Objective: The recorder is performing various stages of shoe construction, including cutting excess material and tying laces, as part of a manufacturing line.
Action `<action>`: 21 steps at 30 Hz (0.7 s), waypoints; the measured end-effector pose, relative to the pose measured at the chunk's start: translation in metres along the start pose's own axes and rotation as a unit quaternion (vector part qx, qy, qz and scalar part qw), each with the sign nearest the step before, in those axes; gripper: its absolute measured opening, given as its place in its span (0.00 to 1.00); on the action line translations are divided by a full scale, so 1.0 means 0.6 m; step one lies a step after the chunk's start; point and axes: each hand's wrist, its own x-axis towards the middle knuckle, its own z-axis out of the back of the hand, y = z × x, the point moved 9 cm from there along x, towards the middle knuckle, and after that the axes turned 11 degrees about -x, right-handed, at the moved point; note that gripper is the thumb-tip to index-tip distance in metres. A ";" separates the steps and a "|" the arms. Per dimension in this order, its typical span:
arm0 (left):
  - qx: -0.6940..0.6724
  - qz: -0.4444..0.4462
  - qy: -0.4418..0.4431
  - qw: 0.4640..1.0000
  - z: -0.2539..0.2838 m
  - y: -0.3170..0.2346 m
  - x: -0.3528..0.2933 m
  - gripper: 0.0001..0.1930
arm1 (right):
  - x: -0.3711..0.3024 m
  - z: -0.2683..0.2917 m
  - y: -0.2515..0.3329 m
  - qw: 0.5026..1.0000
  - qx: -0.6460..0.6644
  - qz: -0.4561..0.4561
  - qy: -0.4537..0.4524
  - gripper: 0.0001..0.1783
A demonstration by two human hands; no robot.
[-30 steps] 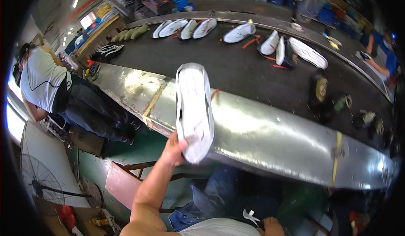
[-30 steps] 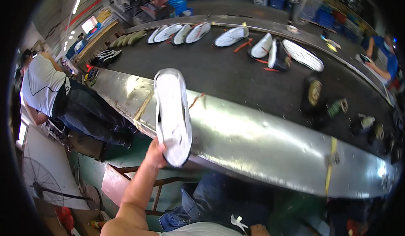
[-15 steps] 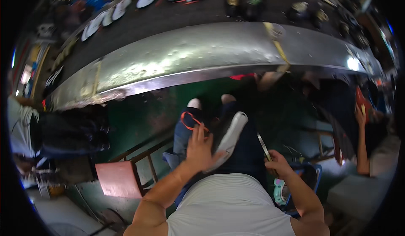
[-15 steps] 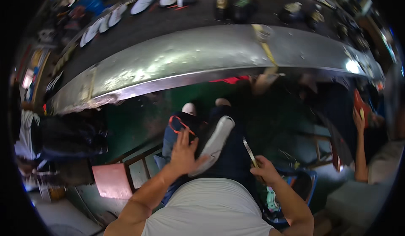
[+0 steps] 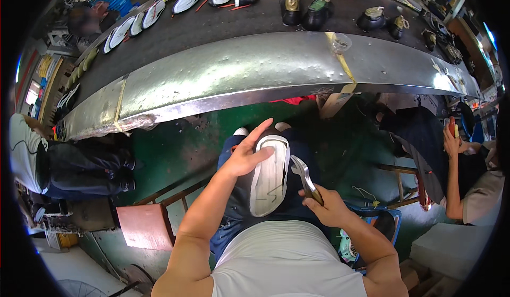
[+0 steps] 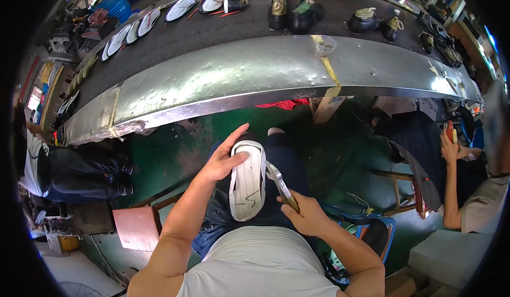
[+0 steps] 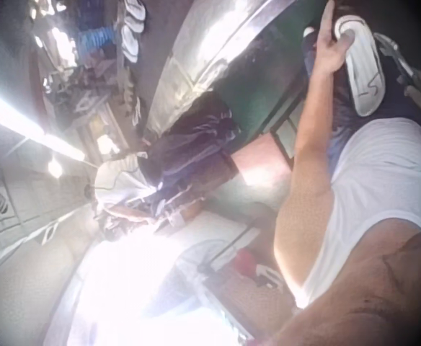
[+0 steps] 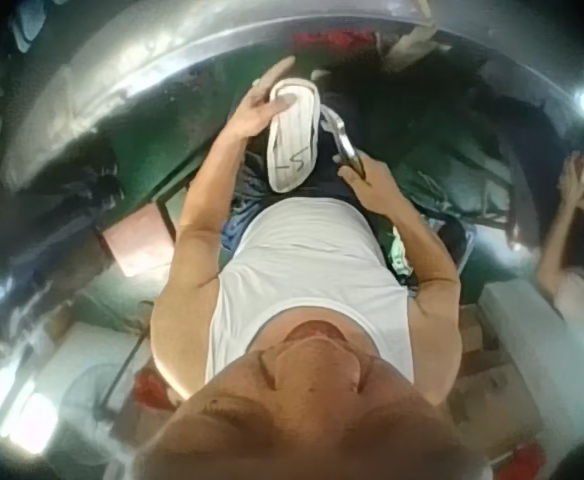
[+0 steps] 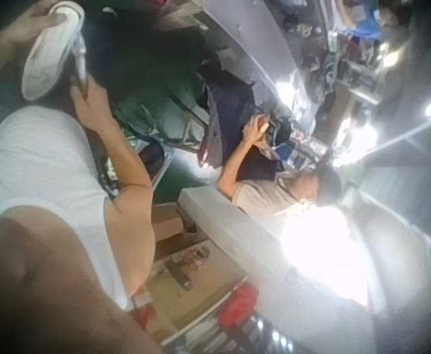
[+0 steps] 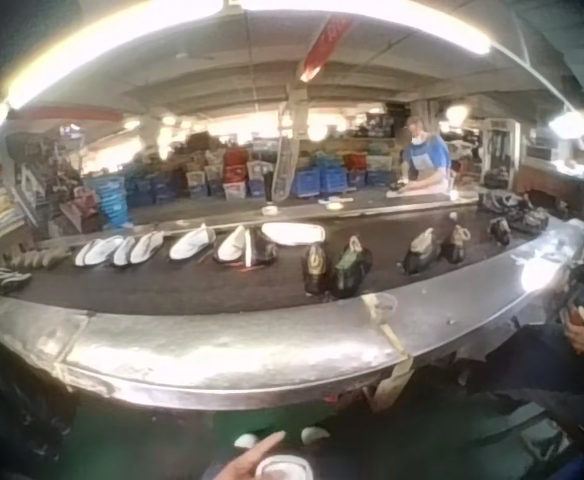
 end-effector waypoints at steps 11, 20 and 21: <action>0.316 -0.105 -0.131 0.934 0.038 -0.116 -0.135 0.25 | 0.083 -0.077 0.126 0.956 0.209 0.110 0.172 0.16; 0.178 -0.122 -0.163 0.963 0.149 -0.062 -0.161 0.21 | 0.171 -0.098 0.145 0.972 -0.118 0.197 0.047 0.12; 0.176 -0.124 -0.162 0.963 0.157 -0.057 -0.160 0.21 | 0.178 -0.101 0.137 0.965 -0.135 0.226 -0.008 0.12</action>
